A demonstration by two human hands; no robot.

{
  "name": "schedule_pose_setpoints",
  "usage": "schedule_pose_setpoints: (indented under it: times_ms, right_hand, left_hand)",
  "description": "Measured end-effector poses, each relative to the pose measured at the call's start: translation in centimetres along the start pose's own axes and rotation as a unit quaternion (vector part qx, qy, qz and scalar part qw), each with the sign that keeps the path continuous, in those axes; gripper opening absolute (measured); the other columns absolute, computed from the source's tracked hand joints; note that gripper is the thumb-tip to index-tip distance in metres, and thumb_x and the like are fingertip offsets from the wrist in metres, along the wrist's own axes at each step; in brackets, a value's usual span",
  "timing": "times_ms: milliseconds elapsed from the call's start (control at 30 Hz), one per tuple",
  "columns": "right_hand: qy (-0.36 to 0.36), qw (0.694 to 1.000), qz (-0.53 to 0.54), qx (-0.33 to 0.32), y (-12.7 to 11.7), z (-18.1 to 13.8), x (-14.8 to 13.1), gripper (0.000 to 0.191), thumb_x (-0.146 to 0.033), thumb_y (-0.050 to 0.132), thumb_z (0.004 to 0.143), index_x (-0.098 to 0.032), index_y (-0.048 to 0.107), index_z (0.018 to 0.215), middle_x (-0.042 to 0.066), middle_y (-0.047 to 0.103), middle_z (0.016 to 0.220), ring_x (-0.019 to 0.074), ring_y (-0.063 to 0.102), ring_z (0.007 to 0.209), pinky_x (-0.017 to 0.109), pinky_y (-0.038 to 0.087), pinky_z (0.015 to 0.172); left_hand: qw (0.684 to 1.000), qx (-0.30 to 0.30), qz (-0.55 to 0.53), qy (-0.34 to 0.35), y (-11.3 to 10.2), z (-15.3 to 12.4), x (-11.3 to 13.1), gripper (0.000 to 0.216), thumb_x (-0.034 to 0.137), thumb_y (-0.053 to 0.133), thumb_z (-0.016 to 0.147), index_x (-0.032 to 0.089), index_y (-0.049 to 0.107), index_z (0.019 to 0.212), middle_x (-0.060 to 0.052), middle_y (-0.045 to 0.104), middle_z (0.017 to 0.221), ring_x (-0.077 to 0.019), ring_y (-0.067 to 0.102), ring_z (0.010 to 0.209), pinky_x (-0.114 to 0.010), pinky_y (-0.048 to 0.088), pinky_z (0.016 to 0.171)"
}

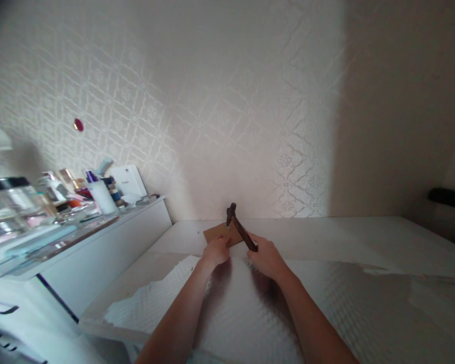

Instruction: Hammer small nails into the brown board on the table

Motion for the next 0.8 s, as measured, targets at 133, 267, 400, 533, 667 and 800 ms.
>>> schedule_pose_setpoints:
  times_ms: [133, 267, 400, 533, 667, 800]
  right_hand:
    - [-0.013, 1.000, -0.006, 0.004, 0.00, 0.06, -0.06, 0.069, -0.012, 0.046, 0.066, -0.018, 0.055, 0.134, 0.003, 0.071, 0.081, 0.0159, 0.060, 0.065, 0.023, 0.044, 0.064]
    - [-0.002, 1.000, 0.000, 0.003, 0.06, 0.08, 0.18, 0.069, -0.011, 0.047, 0.066, -0.019, 0.055, 0.134, 0.002, 0.070, 0.078, 0.0157, 0.060, 0.065, 0.023, 0.044, 0.063]
    - [0.008, 1.000, 0.003, 0.001, -0.13, 0.00, 0.13, 0.068, -0.012, 0.046, 0.067, -0.018, 0.055, 0.134, 0.001, 0.068, 0.070, 0.0149, 0.058, 0.060, 0.023, 0.043, 0.062]
    - [0.003, 1.000, -0.002, -0.003, -0.09, 0.02, 0.11, 0.069, -0.011, 0.046, 0.066, -0.019, 0.055, 0.133, 0.001, 0.067, 0.071, 0.0142, 0.057, 0.058, 0.023, 0.042, 0.062]
    - [0.011, 1.000, -0.003, 0.010, -0.15, 0.16, 0.37, 0.068, -0.012, 0.046, 0.066, -0.019, 0.056, 0.133, 0.001, 0.066, 0.070, 0.0138, 0.057, 0.059, 0.023, 0.042, 0.062]
    - [0.011, 1.000, 0.001, 0.009, -0.09, 0.15, 0.35, 0.068, -0.012, 0.047, 0.065, -0.019, 0.057, 0.132, 0.001, 0.068, 0.074, 0.0138, 0.057, 0.059, 0.023, 0.042, 0.062]
  left_hand:
    - [1.000, -0.003, -0.001, -0.001, 0.07, 0.04, -0.01, 0.050, 0.013, 0.043, 0.085, 0.022, 0.051, 0.134, -0.013, 0.049, 0.140, -0.0275, 0.044, 0.130, -0.041, 0.040, 0.104]
    - [1.000, -0.002, -0.001, 0.002, 0.17, 0.15, -0.05, 0.050, 0.014, 0.042, 0.086, 0.023, 0.050, 0.135, -0.013, 0.049, 0.140, -0.0266, 0.045, 0.129, -0.041, 0.039, 0.104]
    - [1.000, -0.002, 0.000, 0.003, 0.19, 0.17, -0.08, 0.048, 0.014, 0.041, 0.087, 0.022, 0.052, 0.133, -0.013, 0.049, 0.140, -0.0269, 0.045, 0.129, -0.042, 0.038, 0.106]
    - [1.000, -0.005, -0.003, 0.003, 0.18, 0.14, -0.01, 0.050, 0.013, 0.042, 0.086, 0.020, 0.051, 0.134, -0.014, 0.049, 0.140, -0.0268, 0.044, 0.130, -0.041, 0.038, 0.105]
    - [1.000, -0.005, -0.003, -0.001, 0.20, 0.13, -0.04, 0.053, 0.013, 0.041, 0.085, 0.022, 0.048, 0.138, -0.013, 0.048, 0.141, -0.0270, 0.042, 0.132, -0.041, 0.039, 0.105]
    - [1.000, -0.006, 0.004, -0.001, 0.27, 0.19, -0.05, 0.053, 0.012, 0.040, 0.085, 0.023, 0.049, 0.136, -0.012, 0.050, 0.139, -0.0255, 0.044, 0.130, -0.039, 0.039, 0.105]
Point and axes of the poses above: each hand's wrist, its own z-axis towards the middle knuckle, its own y-axis out of the palm, x = y × z, the point moved 7 cm from there along z, towards the middle knuckle
